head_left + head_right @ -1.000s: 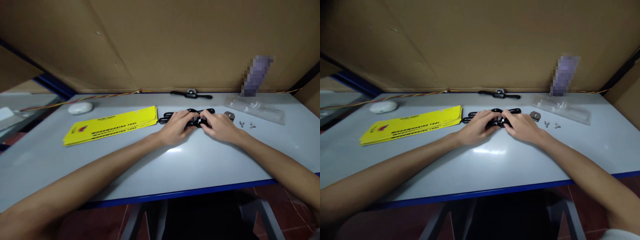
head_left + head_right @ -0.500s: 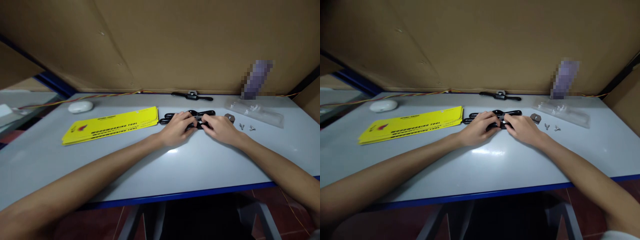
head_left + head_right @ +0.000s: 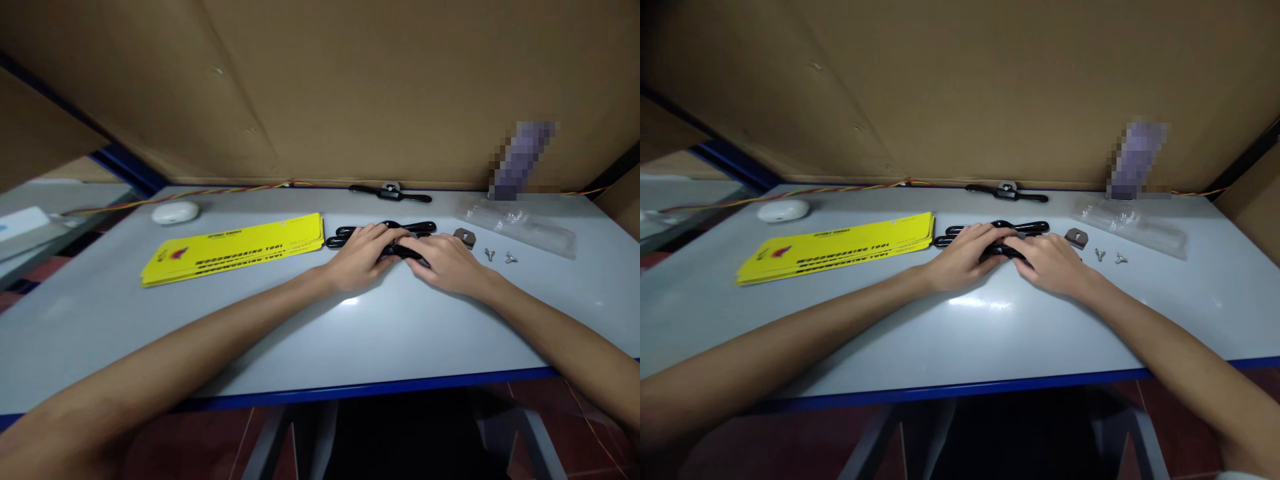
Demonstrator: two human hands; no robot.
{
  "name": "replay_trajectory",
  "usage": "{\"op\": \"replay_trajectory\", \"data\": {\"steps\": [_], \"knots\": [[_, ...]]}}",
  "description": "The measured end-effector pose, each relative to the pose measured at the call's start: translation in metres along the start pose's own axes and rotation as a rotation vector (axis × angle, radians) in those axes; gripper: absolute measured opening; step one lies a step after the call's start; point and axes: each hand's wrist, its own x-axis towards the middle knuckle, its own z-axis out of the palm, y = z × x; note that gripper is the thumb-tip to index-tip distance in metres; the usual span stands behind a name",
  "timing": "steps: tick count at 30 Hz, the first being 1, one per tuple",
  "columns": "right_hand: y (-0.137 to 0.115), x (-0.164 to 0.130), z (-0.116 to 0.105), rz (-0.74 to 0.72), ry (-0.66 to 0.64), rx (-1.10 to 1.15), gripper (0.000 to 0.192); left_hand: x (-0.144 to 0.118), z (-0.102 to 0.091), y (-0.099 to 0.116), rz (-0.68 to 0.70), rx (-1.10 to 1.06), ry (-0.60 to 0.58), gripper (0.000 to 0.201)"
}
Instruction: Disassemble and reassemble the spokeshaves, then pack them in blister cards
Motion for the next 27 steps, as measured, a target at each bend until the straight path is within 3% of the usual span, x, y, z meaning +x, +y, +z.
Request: {"op": "replay_trajectory", "data": {"steps": [16,27], "knots": [[-0.0002,-0.0009,0.0009,0.102,0.041,0.09,0.039,0.0015,0.0008,0.0007,-0.011,-0.001,-0.006,0.042],[-0.0007,-0.0018,-0.0042,0.135,-0.029,0.175,0.035,0.001,-0.0008,0.003,-0.033,0.022,-0.022,0.04]]}}
